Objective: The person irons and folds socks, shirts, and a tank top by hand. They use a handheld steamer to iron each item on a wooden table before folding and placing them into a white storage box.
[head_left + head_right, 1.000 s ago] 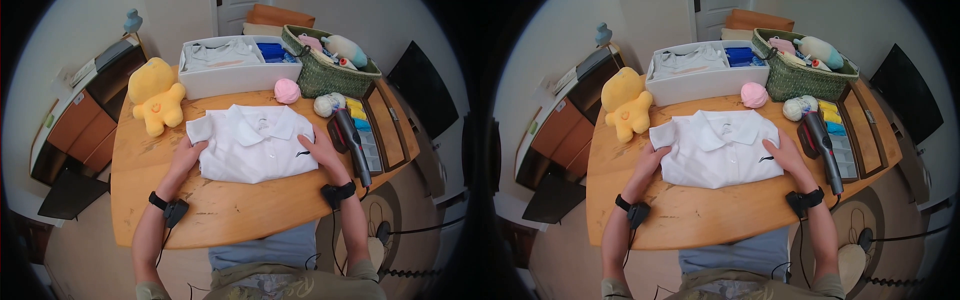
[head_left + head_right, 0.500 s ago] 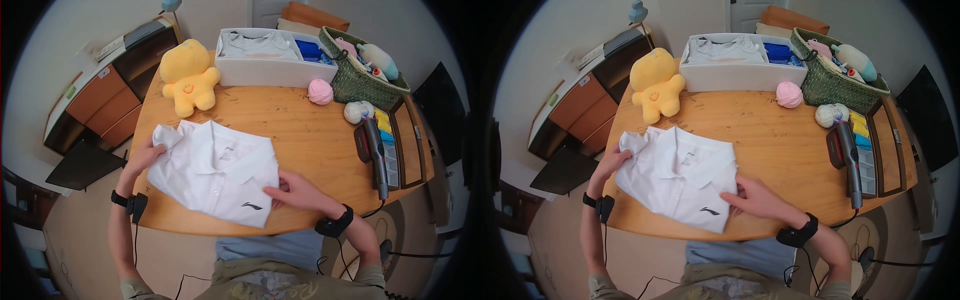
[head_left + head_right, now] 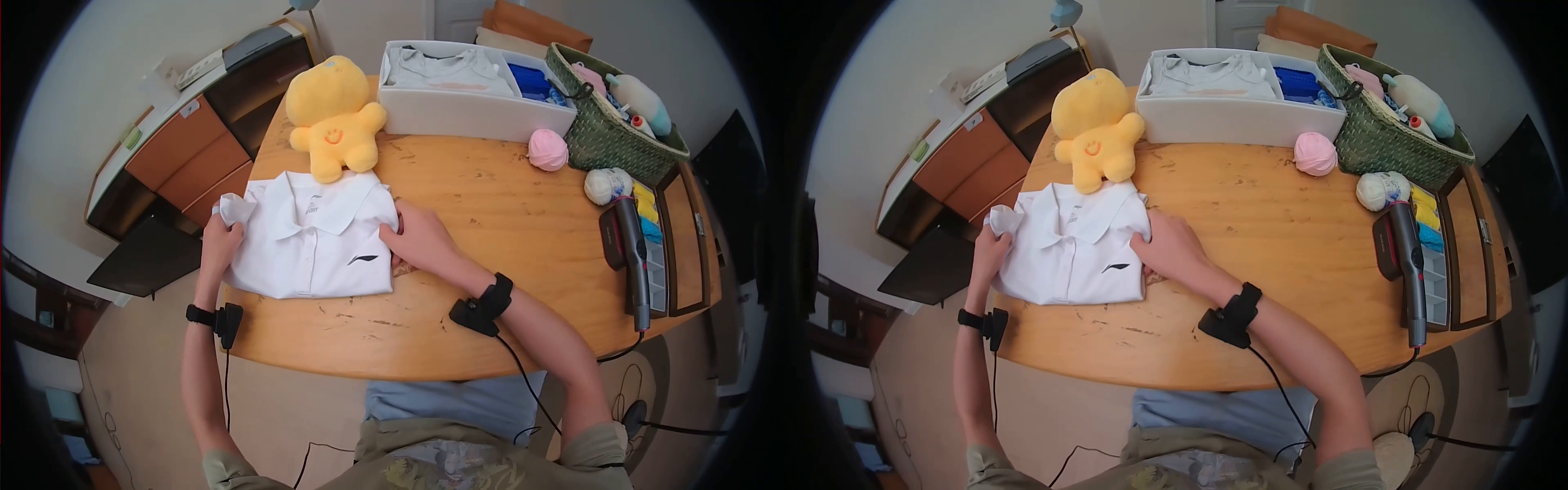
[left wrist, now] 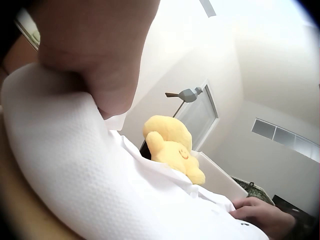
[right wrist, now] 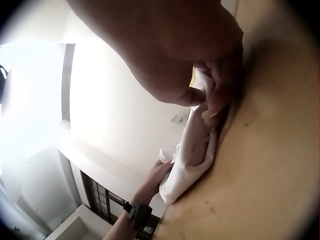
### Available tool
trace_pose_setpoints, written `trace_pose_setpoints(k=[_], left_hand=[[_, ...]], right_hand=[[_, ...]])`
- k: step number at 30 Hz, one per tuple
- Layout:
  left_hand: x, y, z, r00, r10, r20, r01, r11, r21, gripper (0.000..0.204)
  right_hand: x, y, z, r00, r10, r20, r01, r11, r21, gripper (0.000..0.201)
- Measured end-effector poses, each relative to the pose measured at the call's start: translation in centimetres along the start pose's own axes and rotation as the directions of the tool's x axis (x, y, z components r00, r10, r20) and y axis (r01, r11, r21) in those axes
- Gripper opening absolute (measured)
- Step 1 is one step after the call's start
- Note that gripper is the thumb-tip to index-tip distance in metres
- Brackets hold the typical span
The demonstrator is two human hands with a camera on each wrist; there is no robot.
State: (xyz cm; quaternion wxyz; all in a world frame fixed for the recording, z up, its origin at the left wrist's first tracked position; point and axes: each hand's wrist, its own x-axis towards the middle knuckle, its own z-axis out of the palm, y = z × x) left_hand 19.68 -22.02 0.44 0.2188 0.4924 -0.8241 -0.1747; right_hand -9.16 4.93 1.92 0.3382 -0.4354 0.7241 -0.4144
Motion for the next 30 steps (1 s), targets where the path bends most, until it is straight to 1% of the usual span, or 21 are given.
trace_pose_setpoints(k=[2, 3, 5, 6, 8, 9, 11, 13, 14, 17, 18, 20, 22, 23, 26, 27, 29, 30], left_hand=[[-0.7, 1.0, 0.3, 0.992, 0.059, -0.108, -0.051, 0.996, 0.072, 0.058], [-0.9, 1.3, 0.5, 0.972, 0.159, -0.172, -0.133, 0.979, 0.154, 0.061], [-1.2, 1.8, 0.8, 0.892, 0.365, -0.268, -0.272, 0.905, 0.327, 0.069], [-1.6, 2.9, 0.7, 0.863, 0.446, -0.237, -0.351, 0.867, 0.355, 0.071], [-2.9, 6.3, 0.7, 0.784, 0.596, -0.17, -0.498, 0.769, 0.4, 0.075], [-3.6, 7.5, 1.6, 0.83, 0.55, -0.09, -0.489, 0.797, 0.355, 0.074], [-5.4, 9.7, 3.2, 0.887, 0.455, 0.081, -0.459, 0.848, 0.265, 0.074], [-6.5, 9.7, 6.1, 0.919, 0.322, 0.227, -0.382, 0.869, 0.315, 0.076], [-6.8, 9.5, 7.1, 0.922, 0.249, 0.295, -0.346, 0.872, 0.346, 0.077], [-7.0, 9.7, 6.7, 0.925, 0.267, 0.271, -0.334, 0.911, 0.241, 0.076], [-7.0, 9.8, 6.7, 0.926, 0.252, 0.28, -0.325, 0.91, 0.259, 0.075], [-6.7, 10.1, 6.5, 0.932, 0.22, 0.289, -0.305, 0.905, 0.297, 0.073], [-6.8, 11.2, 5.6, 0.923, 0.337, 0.188, -0.384, 0.852, 0.357, 0.066], [-6.9, 11.9, 5.1, 0.908, 0.395, 0.143, -0.418, 0.821, 0.388, 0.063], [-6.4, 16.5, 3.9, 0.809, 0.587, 0.024, -0.586, 0.803, 0.112, 0.049], [-6.4, 17.9, 4.4, 0.783, 0.623, 0.005, -0.623, 0.783, 0.0, 0.044], [-6.1, 20.7, 5.5, 0.73, 0.681, -0.055, -0.674, 0.705, -0.222, 0.034], [-5.8, 21.7, 6.2, 0.772, 0.635, 0.027, -0.58, 0.72, -0.381, 0.033]], right_hand=[[1.2, 0.6, -0.2, 0.999, -0.044, -0.003, 0.044, 0.999, 0.02, 0.029], [1.5, 0.5, -0.4, 0.998, -0.067, -0.007, 0.067, 0.997, 0.029, 0.03], [1.3, 0.6, -0.9, 0.997, -0.048, 0.053, 0.044, 0.996, 0.08, 0.032], [1.2, 0.6, -1.1, 0.996, -0.039, 0.083, 0.03, 0.994, 0.104, 0.033], [0.9, 1.0, -1.3, 0.995, -0.057, 0.087, 0.045, 0.991, 0.129, 0.033], [0.8, 1.4, -1.4, 0.994, -0.066, 0.088, 0.053, 0.989, 0.141, 0.033], [0.7, 2.2, -1.9, 0.996, -0.047, 0.081, 0.033, 0.985, 0.169, 0.031], [0.6, 3.0, -2.7, 0.997, -0.036, 0.07, 0.021, 0.978, 0.206, 0.029], [0.5, 3.4, -3.1, 0.997, -0.034, 0.065, 0.018, 0.972, 0.233, 0.028], [0.5, 4.6, -4.2, 0.998, -0.015, 0.059, -0.003, 0.957, 0.292, 0.026], [0.4, 4.9, -4.5, 0.998, -0.009, 0.063, -0.01, 0.952, 0.306, 0.026], [0.5, 5.3, -5.1, 0.992, -0.031, 0.121, -0.012, 0.939, 0.343, 0.026], [0.6, 5.3, -5.6, 0.986, -0.046, 0.159, -0.015, 0.931, 0.363, 0.026], [0.5, 5.3, -5.7, 0.985, -0.045, 0.169, -0.02, 0.93, 0.367, 0.026], [0.5, 5.7, -6.2, 0.981, -0.053, 0.186, -0.029, 0.91, 0.414, 0.027], [0.5, 5.8, -6.5, 0.98, -0.058, 0.192, -0.031, 0.901, 0.433, 0.027], [0.4, 5.9, -7.0, 0.988, -0.054, 0.147, -0.017, 0.896, 0.444, 0.026], [0.3, 6.0, -7.4, 0.991, -0.051, 0.124, -0.01, 0.894, 0.447, 0.026]])
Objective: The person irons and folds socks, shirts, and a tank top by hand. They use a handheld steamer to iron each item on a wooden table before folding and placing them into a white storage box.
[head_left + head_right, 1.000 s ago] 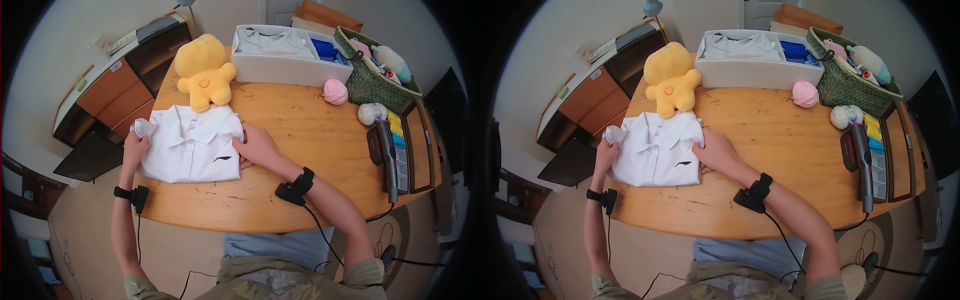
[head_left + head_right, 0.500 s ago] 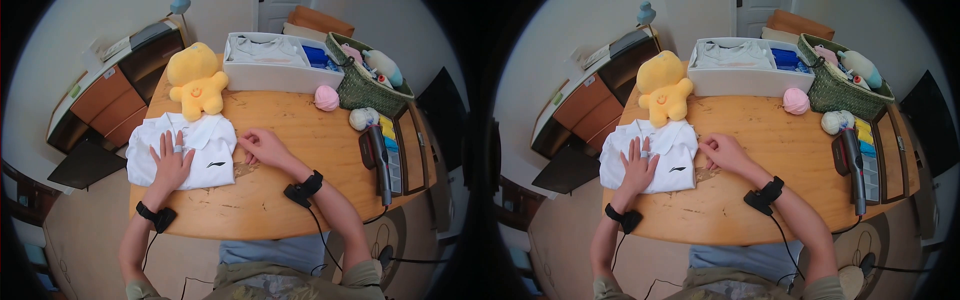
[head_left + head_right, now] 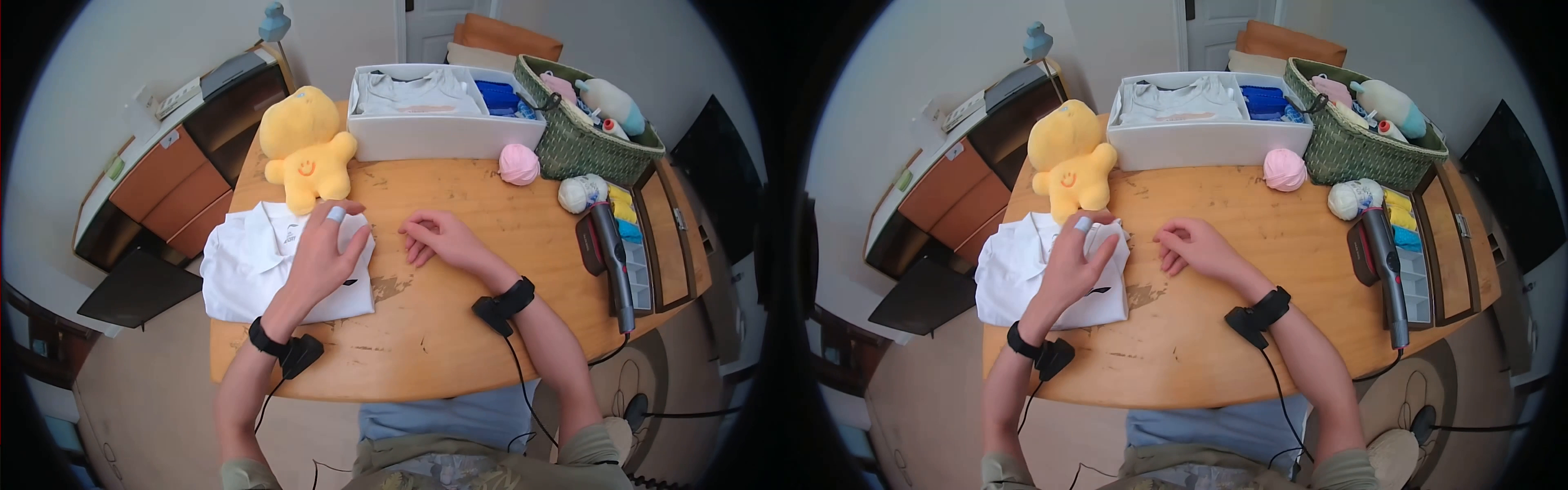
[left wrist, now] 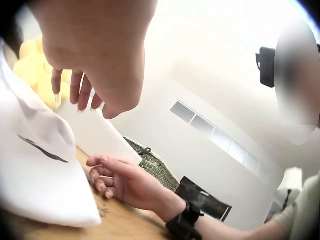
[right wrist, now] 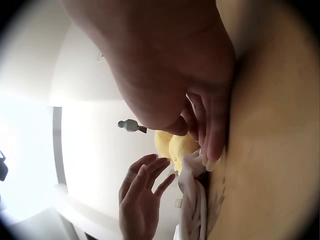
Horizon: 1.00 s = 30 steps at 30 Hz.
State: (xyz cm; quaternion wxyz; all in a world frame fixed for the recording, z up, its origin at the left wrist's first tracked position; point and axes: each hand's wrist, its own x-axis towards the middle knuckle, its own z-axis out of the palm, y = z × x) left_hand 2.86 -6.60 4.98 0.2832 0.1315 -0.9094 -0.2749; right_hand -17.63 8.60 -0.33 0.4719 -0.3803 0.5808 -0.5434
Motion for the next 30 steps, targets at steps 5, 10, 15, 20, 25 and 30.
trace_pose_setpoints(k=[5, 10, 15, 20, 25, 30], left_hand=[[2.2, -3.5, 3.5, 0.933, -0.174, 0.316, 0.344, 0.697, -0.629, 0.022], [1.6, -5.2, 4.4, 0.916, -0.209, 0.341, 0.396, 0.595, -0.699, 0.02], [1.4, -5.2, 4.6, 0.921, -0.18, 0.347, 0.381, 0.605, -0.699, 0.019], [1.4, -5.3, 4.8, 0.931, -0.176, 0.32, 0.357, 0.624, -0.695, 0.02], [1.5, -5.2, 4.4, 0.92, -0.19, 0.343, 0.379, 0.652, -0.657, 0.023], [1.6, -5.0, 4.4, 0.916, -0.195, 0.351, 0.387, 0.665, -0.639, 0.022]], right_hand=[[-0.6, -2.3, -4.2, 0.931, -0.239, -0.276, 0.2, 0.966, -0.164, 0.026], [1.7, -9.1, -9.4, 0.701, -0.6, -0.384, 0.306, 0.741, -0.597, 0.025], [8.3, -13.7, -14.5, 0.669, -0.701, -0.248, 0.053, 0.378, -0.924, 0.031], [14.9, -14.3, -16.7, 0.829, -0.49, -0.268, -0.231, 0.135, -0.963, 0.043], [17.1, -15.1, -15.4, 0.858, -0.226, -0.461, -0.462, 0.054, -0.885, 0.05], [18.4, -14.8, -16.2, 0.839, -0.256, -0.481, -0.488, 0.039, -0.872, 0.059]])
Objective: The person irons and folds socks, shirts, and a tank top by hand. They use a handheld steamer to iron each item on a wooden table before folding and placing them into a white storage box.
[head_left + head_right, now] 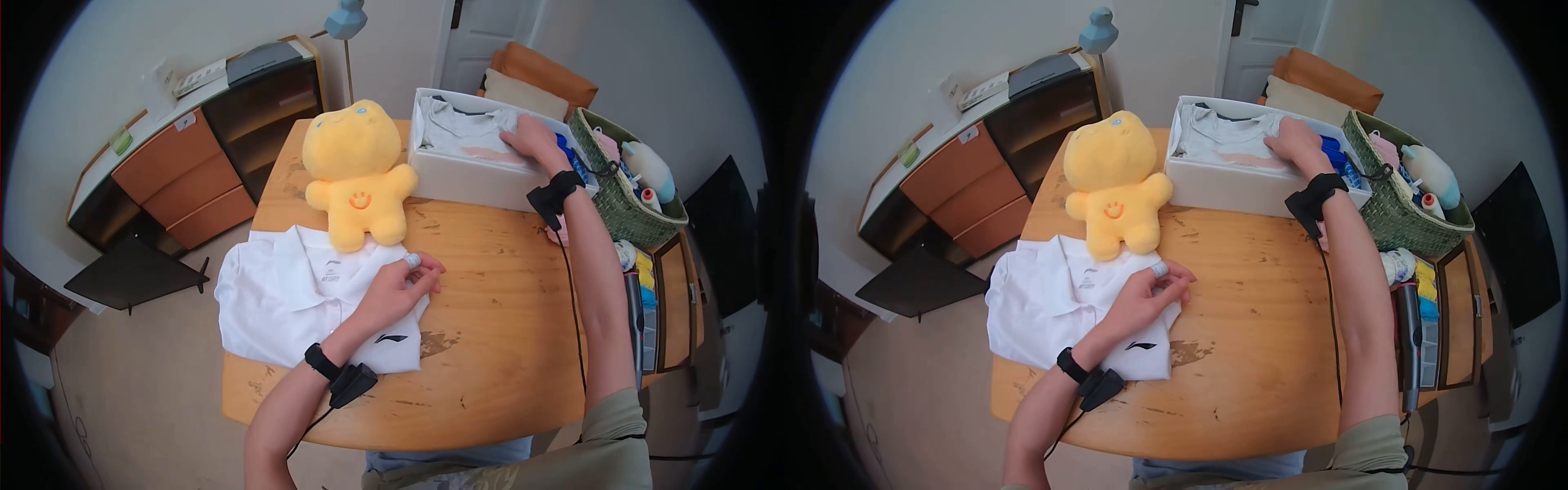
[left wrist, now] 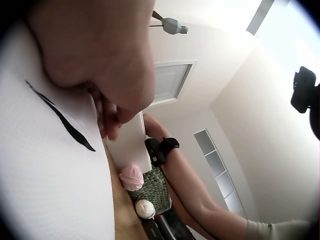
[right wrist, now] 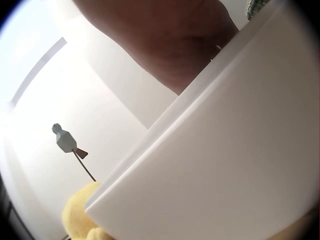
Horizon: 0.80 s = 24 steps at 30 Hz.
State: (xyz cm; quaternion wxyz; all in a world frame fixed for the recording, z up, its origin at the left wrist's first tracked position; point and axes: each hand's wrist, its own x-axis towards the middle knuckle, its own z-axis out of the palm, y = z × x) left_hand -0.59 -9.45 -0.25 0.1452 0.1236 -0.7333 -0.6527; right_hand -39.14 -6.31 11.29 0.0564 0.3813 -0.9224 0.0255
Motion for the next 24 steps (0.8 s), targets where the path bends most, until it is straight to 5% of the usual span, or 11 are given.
trace_pose_setpoints(k=[19, 24], left_hand=[[0.1, -0.1, 0.1, 1.0, 0.012, -0.008, -0.012, 0.999, -0.03, 0.022], [0.1, -0.3, 0.0, 1.0, 0.028, 0.0, -0.028, 0.999, -0.029, 0.022]], right_hand=[[-1.4, 0.9, -1.4, 0.989, -0.066, 0.134, 0.076, 0.995, -0.07, 0.05], [-0.3, 1.9, 0.0, 0.983, -0.161, -0.094, 0.175, 0.97, 0.169, 0.054]])
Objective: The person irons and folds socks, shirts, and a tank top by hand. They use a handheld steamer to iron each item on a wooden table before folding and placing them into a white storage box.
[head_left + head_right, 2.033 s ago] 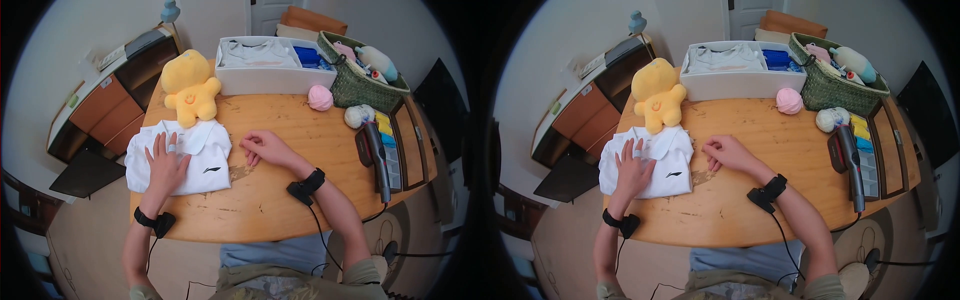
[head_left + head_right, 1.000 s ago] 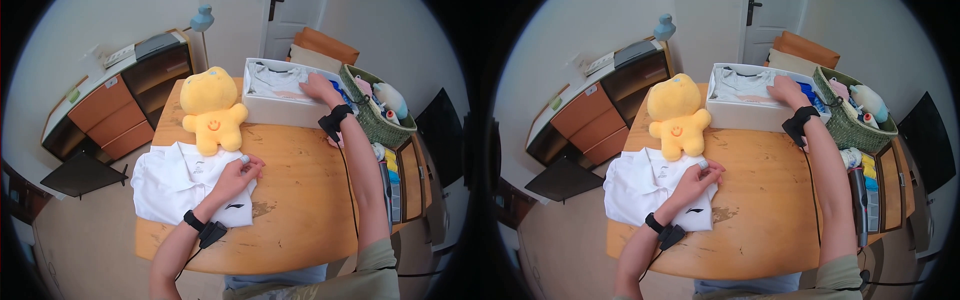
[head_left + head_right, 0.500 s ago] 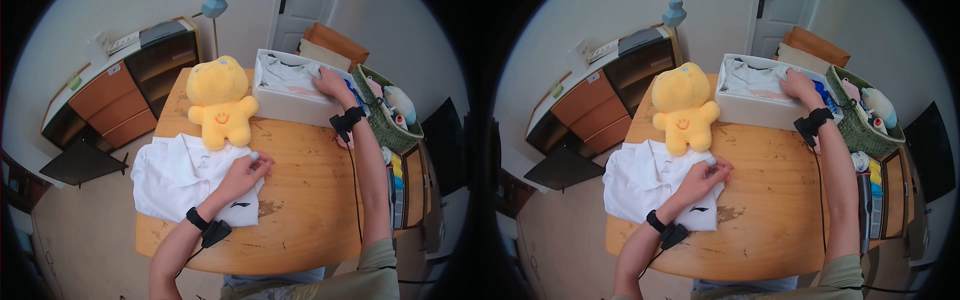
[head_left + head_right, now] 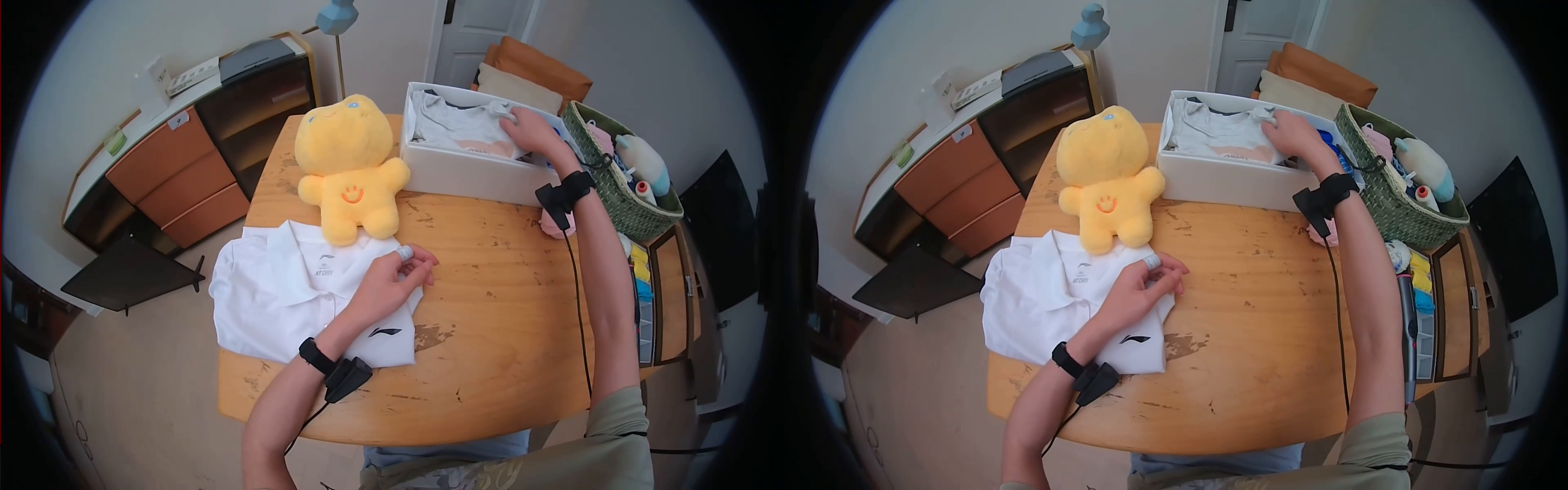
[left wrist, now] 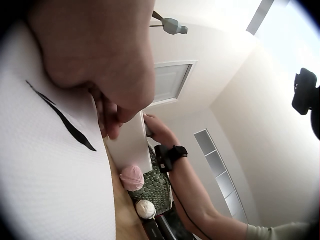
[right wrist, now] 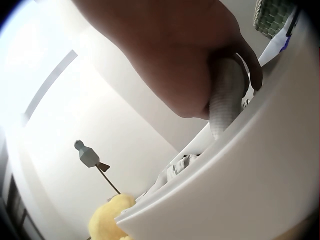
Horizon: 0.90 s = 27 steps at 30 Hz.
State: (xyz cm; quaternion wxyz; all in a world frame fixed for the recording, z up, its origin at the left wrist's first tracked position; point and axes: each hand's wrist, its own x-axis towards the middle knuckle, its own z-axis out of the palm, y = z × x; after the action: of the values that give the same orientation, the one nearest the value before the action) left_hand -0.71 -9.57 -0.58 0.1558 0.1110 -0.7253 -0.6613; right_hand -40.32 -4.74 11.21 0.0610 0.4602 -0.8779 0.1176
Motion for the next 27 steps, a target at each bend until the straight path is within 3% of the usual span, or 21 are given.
trace_pose_setpoints(k=[1, 4, 7, 10, 13, 16, 19, 24, 27], left_hand=[[0.0, 0.1, 0.0, 1.0, -0.003, 0.0, 0.003, 1.0, -0.003, 0.022], [-0.1, 0.2, 0.0, 1.0, -0.003, -0.001, 0.003, 1.0, -0.001, 0.022], [0.0, 0.1, 0.0, 1.0, 0.008, -0.003, -0.008, 1.0, 0.013, 0.022], [0.1, 0.0, 0.0, 1.0, 0.005, -0.005, -0.005, 1.0, 0.02, 0.022], [0.1, 0.2, 0.0, 1.0, -0.005, -0.005, 0.005, 1.0, 0.023, 0.023], [-0.1, 0.4, -0.1, 1.0, -0.021, -0.007, 0.021, 1.0, 0.013, 0.023], [0.0, 0.3, -0.1, 1.0, -0.012, 0.0, 0.012, 1.0, 0.004, 0.024], [0.3, -0.4, -0.2, 1.0, 0.017, 0.0, -0.017, 0.998, -0.052, 0.022], [0.4, -0.7, -0.3, 1.0, 0.018, 0.001, -0.018, 0.985, -0.173, 0.03]], right_hand=[[0.0, 0.1, 0.0, 0.997, -0.042, -0.061, 0.045, 0.997, 0.056, 0.055], [0.0, -0.6, -0.3, 0.992, 0.048, -0.113, -0.027, 0.984, 0.179, 0.053], [-1.6, -3.3, -2.6, 0.963, 0.247, 0.11, -0.269, 0.832, 0.486, 0.048], [-0.7, -2.1, -2.8, 0.943, 0.209, 0.26, -0.32, 0.788, 0.527, 0.044], [0.7, 0.0, -0.9, 0.934, 0.226, 0.276, -0.351, 0.718, 0.601, 0.037], [1.0, -0.1, -0.6, 0.971, 0.201, 0.128, -0.216, 0.512, 0.831, 0.03], [0.5, -2.8, -2.6, 0.958, 0.271, 0.097, -0.192, 0.348, 0.918, 0.024], [1.7, -4.6, -5.1, 0.976, 0.214, -0.027, -0.041, 0.307, 0.951, 0.025], [1.5, -5.7, -6.3, 0.979, 0.17, -0.11, 0.057, 0.292, 0.955, 0.027]])
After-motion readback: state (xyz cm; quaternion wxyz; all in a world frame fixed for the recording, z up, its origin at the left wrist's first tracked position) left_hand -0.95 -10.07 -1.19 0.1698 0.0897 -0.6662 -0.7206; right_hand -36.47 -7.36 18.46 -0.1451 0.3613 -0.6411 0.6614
